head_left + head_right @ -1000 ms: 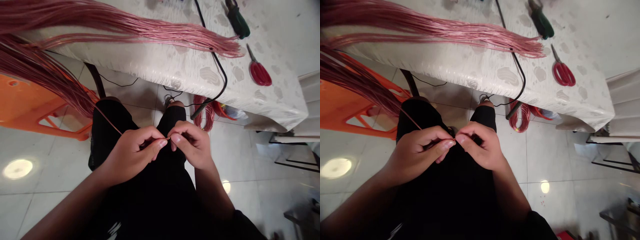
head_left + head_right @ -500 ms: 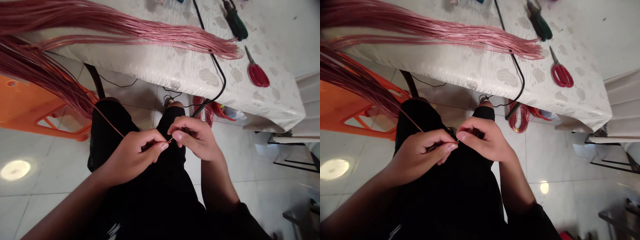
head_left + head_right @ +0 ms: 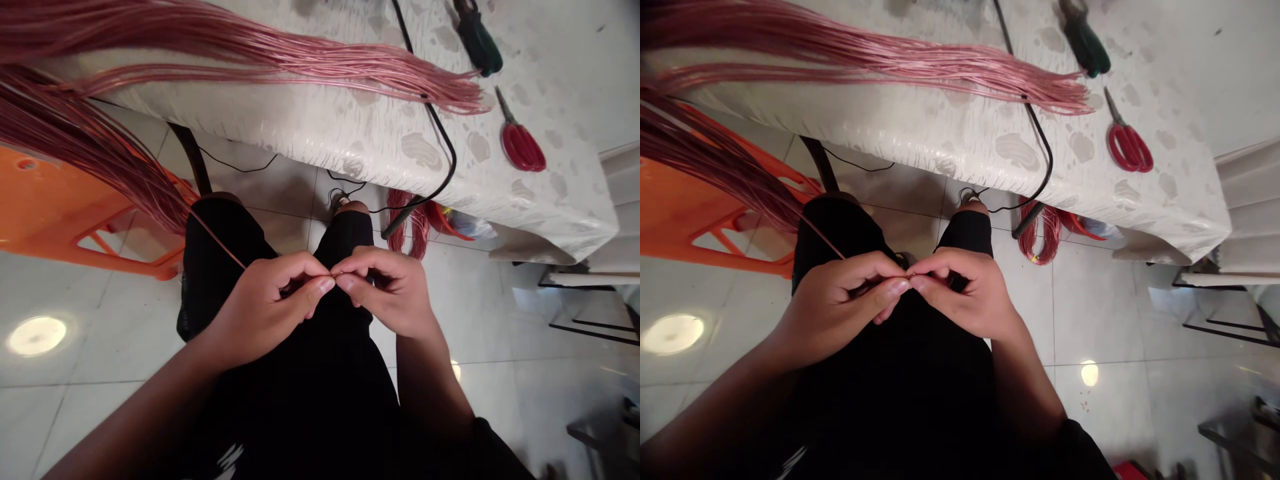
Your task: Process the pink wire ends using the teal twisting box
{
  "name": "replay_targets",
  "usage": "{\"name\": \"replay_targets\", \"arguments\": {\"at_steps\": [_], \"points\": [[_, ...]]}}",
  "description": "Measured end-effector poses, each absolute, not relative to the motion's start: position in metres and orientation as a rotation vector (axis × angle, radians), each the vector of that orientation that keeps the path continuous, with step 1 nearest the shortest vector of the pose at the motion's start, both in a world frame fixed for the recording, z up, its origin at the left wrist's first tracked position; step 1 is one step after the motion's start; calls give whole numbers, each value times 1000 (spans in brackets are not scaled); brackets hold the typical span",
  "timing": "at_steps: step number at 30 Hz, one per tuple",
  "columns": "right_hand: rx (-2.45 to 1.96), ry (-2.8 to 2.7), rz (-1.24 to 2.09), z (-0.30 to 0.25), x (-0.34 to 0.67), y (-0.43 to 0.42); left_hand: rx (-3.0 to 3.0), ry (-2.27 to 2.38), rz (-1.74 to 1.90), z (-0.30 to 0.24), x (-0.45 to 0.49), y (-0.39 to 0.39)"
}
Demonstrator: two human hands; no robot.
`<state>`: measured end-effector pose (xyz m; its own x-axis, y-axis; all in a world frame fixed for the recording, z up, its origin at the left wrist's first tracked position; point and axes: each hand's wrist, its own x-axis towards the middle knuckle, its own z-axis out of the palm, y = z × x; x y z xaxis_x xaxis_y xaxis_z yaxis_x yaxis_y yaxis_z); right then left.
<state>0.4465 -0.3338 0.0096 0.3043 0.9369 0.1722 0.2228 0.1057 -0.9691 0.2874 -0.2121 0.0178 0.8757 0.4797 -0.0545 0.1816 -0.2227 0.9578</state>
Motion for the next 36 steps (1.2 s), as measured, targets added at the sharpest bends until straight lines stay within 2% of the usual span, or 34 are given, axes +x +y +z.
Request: {"name": "replay_targets", "arguments": {"at_steps": [10,36], "points": [[-1567,-1253,669,16,447,-336,1845,504,303,16,288,-215],[-1612,-1439,587,25,450,-334,1892,499,264,14,288,-216]]}}
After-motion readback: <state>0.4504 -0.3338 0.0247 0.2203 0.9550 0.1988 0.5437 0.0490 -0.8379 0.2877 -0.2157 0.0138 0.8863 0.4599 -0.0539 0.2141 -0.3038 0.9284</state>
